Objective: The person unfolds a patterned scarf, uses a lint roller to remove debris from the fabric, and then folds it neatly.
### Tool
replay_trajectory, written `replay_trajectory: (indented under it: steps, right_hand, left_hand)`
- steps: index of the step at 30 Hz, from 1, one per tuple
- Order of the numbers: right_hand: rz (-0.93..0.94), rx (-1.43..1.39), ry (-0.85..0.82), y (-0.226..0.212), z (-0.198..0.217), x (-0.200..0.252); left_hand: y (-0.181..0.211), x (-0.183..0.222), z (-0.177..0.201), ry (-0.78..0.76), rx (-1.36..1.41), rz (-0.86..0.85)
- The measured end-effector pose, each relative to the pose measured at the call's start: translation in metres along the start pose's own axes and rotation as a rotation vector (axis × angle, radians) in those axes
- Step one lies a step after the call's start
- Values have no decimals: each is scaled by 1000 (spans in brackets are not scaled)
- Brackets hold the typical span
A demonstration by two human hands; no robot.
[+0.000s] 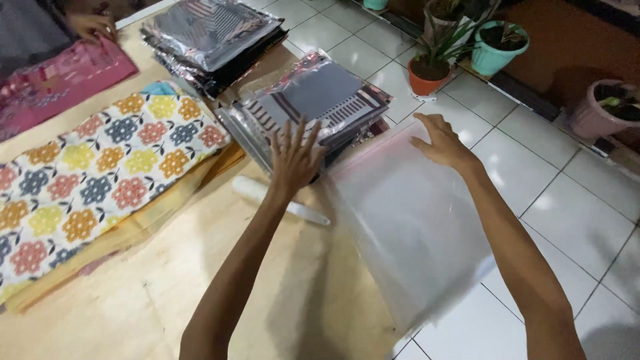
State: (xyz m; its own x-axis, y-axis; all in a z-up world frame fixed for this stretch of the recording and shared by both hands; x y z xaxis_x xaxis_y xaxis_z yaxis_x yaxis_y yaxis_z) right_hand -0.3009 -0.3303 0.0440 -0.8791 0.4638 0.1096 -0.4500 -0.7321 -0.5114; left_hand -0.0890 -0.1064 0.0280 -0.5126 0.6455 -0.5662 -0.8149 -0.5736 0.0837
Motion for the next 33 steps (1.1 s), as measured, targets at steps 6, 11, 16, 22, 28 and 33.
replay_trajectory:
  steps: [6,11,16,22,28,33]
  right_hand:
    - [402,131,156,-66,-20,32]
    - [874,-130,153,-219,-66,90]
    - [902,-360,-148,-321,-163,139]
    - [1127,-56,54,-378,-278,158]
    - [1009,137,141,-377,-289,149]
    - [1022,132,202,-369,-290,146]
  left_hand:
    - [41,59,76,-298,297,-6]
    - [21,142,124,-460,417,43]
    - [-49,238,161,-531,397,216]
    - [-149,378,209,-547,79,416]
    - [-166,388,256,-226,272,394]
    - [-144,391,313,41,528,227]
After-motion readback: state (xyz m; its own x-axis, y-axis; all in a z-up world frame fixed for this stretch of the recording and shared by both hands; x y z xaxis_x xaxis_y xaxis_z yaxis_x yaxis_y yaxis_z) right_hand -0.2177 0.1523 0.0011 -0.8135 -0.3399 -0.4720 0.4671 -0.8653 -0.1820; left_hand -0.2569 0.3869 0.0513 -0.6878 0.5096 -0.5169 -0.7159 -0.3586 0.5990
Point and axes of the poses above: each hand's wrist, its own x-axis away from the middle knuckle, its own z-axis out of the back of the hand, y = z × x, the point moved 9 cm from there along -x, towards the middle knuckle, and after that the axes turned 11 degrees about z, right-handed, at the moved point
